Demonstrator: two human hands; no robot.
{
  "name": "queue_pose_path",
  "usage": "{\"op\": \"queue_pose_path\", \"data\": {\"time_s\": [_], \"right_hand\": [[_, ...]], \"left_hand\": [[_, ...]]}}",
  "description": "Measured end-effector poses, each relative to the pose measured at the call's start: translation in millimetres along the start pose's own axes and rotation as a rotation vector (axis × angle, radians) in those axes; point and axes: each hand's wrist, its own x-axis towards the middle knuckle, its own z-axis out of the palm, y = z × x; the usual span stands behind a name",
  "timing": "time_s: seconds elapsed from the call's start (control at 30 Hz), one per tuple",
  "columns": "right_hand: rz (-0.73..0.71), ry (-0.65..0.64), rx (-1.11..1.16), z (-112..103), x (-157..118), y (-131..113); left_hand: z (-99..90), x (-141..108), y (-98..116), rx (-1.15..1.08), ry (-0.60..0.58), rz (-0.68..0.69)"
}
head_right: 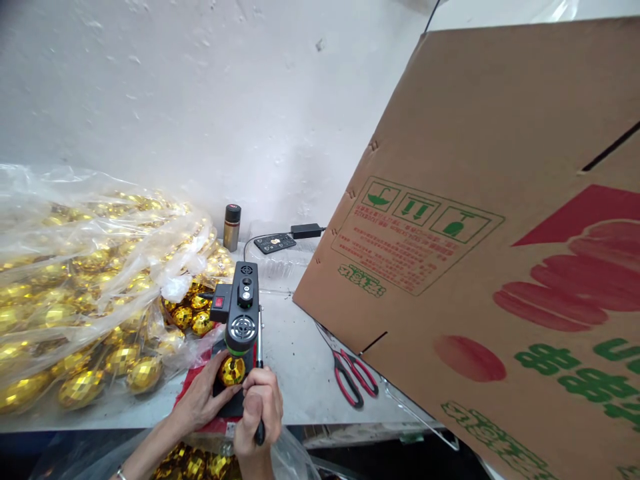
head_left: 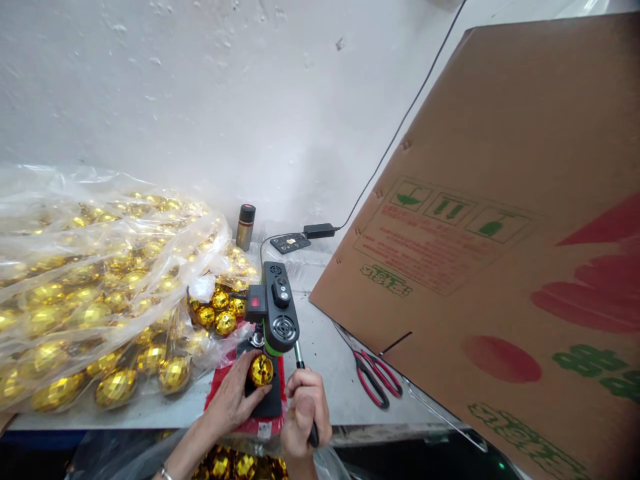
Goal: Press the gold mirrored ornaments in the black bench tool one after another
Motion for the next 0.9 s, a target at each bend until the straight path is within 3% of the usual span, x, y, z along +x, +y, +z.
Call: {"op": "queue_pose_path", "data": {"time_s": [0.63, 0.9], "right_hand": [[0.014, 0.012, 0.041, 2.1, -3.7, 7.6], [-0.033, -0.04, 0.012, -0.9, -9.2, 9.1]], "left_hand": [[4.7, 2.0, -7.1, 0.007, 0.028, 0.035], [0.2, 5.2, 1.2, -0.022, -0.014, 0.02]]}}
